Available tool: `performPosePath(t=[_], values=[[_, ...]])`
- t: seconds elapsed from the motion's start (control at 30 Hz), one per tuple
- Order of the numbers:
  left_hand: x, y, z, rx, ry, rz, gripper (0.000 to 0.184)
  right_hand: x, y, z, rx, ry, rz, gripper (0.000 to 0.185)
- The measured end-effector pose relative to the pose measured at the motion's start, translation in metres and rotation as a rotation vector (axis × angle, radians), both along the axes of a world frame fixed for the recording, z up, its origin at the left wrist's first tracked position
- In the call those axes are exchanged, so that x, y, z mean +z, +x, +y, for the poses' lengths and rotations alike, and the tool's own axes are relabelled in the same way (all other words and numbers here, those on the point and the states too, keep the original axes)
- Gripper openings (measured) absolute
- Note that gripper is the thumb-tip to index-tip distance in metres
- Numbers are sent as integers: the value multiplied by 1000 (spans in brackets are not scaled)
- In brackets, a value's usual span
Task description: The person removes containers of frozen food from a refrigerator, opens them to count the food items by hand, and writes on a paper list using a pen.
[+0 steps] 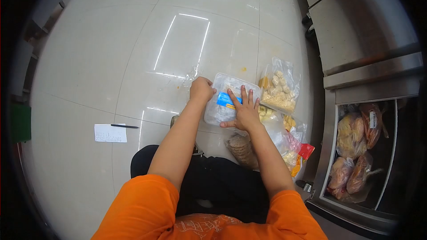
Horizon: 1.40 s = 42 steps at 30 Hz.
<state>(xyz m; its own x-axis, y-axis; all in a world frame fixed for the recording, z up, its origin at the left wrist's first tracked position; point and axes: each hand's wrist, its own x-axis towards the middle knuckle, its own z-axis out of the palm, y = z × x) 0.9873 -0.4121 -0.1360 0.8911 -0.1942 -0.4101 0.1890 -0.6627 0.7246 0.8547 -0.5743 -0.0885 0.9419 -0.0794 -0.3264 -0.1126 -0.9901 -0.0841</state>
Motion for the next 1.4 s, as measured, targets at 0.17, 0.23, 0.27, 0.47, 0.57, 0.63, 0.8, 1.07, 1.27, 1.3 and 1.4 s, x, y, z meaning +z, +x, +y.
performPosePath(t=[0.17,0.23,0.27,0.47,0.57,0.63,0.8,1.07,1.27,1.3,1.4], values=[[-8,-9,-5,16,7,-103,50,7,4,2,-8,-34,91,148],[-1,-9,-6,-37,96,-131,49,12,7,2,-2,-56,105,148],[4,-10,-4,-80,151,-134,47,12,7,4,4,-74,112,148],[17,15,5,-652,379,372,45,-1,-4,11,4,-82,72,148],[12,6,-5,-810,569,187,46,2,0,12,5,-84,99,150],[11,7,-13,-840,635,145,47,11,5,14,19,-94,144,151],[-7,10,-15,-774,609,254,69,44,-48,15,28,122,-327,103],[117,-46,26,-526,415,-118,110,92,-286,-70,-509,125,-855,20],[125,-95,131,-456,292,-273,89,120,-361,-42,-1005,180,-161,53],[139,-122,152,-502,377,-208,84,118,-357,-45,-988,145,-110,59],[151,-164,179,-508,502,-260,74,83,-341,-66,-880,27,-24,64]])
